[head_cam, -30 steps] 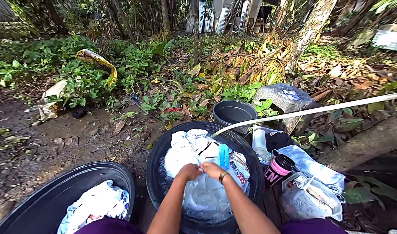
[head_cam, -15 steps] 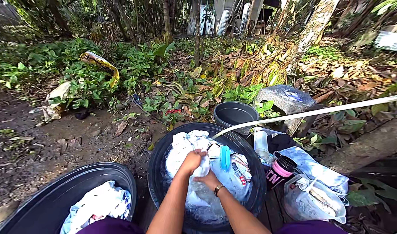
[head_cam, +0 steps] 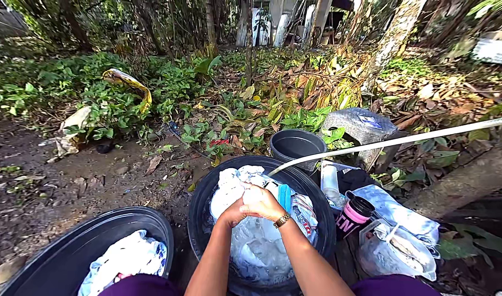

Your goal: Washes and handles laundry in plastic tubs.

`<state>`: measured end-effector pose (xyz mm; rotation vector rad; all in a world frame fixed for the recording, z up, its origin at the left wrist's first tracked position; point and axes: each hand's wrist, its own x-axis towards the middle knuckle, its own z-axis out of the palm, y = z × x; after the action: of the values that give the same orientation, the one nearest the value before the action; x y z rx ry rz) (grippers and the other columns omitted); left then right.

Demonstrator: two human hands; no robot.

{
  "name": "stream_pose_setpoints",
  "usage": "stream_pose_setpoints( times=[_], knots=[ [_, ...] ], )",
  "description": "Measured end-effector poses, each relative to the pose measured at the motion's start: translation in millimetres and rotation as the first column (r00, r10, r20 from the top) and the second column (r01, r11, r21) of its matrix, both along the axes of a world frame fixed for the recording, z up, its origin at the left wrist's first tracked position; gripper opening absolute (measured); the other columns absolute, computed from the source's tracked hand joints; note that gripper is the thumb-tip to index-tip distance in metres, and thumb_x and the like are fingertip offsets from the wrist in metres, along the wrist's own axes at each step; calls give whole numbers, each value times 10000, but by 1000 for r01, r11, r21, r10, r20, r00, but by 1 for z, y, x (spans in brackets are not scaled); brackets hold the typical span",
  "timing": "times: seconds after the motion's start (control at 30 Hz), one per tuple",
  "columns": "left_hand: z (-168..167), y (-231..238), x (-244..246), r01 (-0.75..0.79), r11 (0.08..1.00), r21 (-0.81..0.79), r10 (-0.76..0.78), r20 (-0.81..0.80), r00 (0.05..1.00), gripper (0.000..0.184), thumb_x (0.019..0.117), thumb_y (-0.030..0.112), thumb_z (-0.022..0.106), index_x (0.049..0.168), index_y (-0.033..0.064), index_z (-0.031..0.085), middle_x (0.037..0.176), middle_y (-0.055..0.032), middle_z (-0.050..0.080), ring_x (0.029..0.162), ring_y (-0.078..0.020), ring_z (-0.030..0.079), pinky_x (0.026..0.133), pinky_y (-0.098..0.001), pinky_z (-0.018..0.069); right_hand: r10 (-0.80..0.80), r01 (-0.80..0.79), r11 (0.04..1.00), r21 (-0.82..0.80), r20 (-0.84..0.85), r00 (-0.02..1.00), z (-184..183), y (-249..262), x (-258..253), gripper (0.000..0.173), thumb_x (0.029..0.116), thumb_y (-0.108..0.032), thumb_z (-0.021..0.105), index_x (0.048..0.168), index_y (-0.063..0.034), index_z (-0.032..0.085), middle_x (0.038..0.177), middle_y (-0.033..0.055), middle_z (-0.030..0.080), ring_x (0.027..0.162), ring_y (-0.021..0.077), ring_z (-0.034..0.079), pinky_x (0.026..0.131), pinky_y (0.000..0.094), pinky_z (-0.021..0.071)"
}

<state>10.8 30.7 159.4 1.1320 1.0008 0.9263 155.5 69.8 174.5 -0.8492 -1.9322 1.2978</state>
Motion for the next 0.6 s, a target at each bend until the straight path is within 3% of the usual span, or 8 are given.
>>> stream_pose_setpoints(
  times=[0.07,0.17,0.2,0.27,0.33,0.43,0.5,0.6],
  knots=[
    [-7,-2,3,-23,999,-40,27,104,994,450,785,0,733,1199,49,561,981,12,723,902,-75,694,837,-287,584,18,-14,999,29,-143,990,-3,-5,-5,705,735,-117,794,1381,79,589,1383,182,645,1291,169,606,1119,306,457],
    [-5,-6,8,-20,995,-100,36,157,987,377,739,-93,719,1058,89,631,914,22,740,848,-83,703,796,-278,593,-40,-45,982,-181,-437,899,-2,-12,-9,436,739,53,644,1167,86,571,1282,179,696,1059,171,730,935,313,591],
    [-1,-7,11,-26,991,-131,44,142,989,393,738,-104,724,1078,74,641,912,3,744,838,-98,708,776,-283,599,-86,-50,966,-254,-495,865,-2,-11,-9,484,729,69,604,1202,43,506,1260,163,707,945,180,748,834,331,612],
    [6,-6,15,11,981,-195,5,82,997,479,794,-104,695,1222,53,547,887,-35,733,778,-124,711,685,-282,598,-100,-96,944,-317,-550,829,-2,-5,-3,870,762,41,579,1537,-26,191,1229,153,706,816,176,727,736,339,604],
    [5,-2,20,40,975,-219,-34,32,999,341,862,-87,662,1160,48,563,768,-22,694,634,-102,661,593,-255,567,-118,-93,936,-339,-552,825,-3,1,1,990,818,-9,578,1630,-69,13,1097,122,734,714,130,688,676,296,578],
    [1,4,28,54,978,-204,-82,-135,987,133,933,-28,641,1027,44,579,633,12,587,463,-53,507,445,-200,436,-261,36,906,-423,-489,832,-9,4,2,607,979,-59,508,1547,21,312,839,57,659,621,114,616,613,285,560],
    [-7,5,37,10,981,-195,-67,-285,956,53,971,31,641,957,42,590,607,25,545,433,-42,439,422,-201,375,-410,155,837,-524,-416,812,-14,5,0,291,1074,-90,448,1319,42,534,703,26,591,525,106,555,526,272,526],
    [-27,4,46,-32,996,-86,-17,-518,855,162,969,138,677,1047,5,630,788,-56,601,650,-136,554,640,-335,485,-557,255,719,-646,-318,767,-21,6,-7,333,1132,-216,391,934,-9,559,562,-2,500,409,91,474,418,242,468]
  ],
)
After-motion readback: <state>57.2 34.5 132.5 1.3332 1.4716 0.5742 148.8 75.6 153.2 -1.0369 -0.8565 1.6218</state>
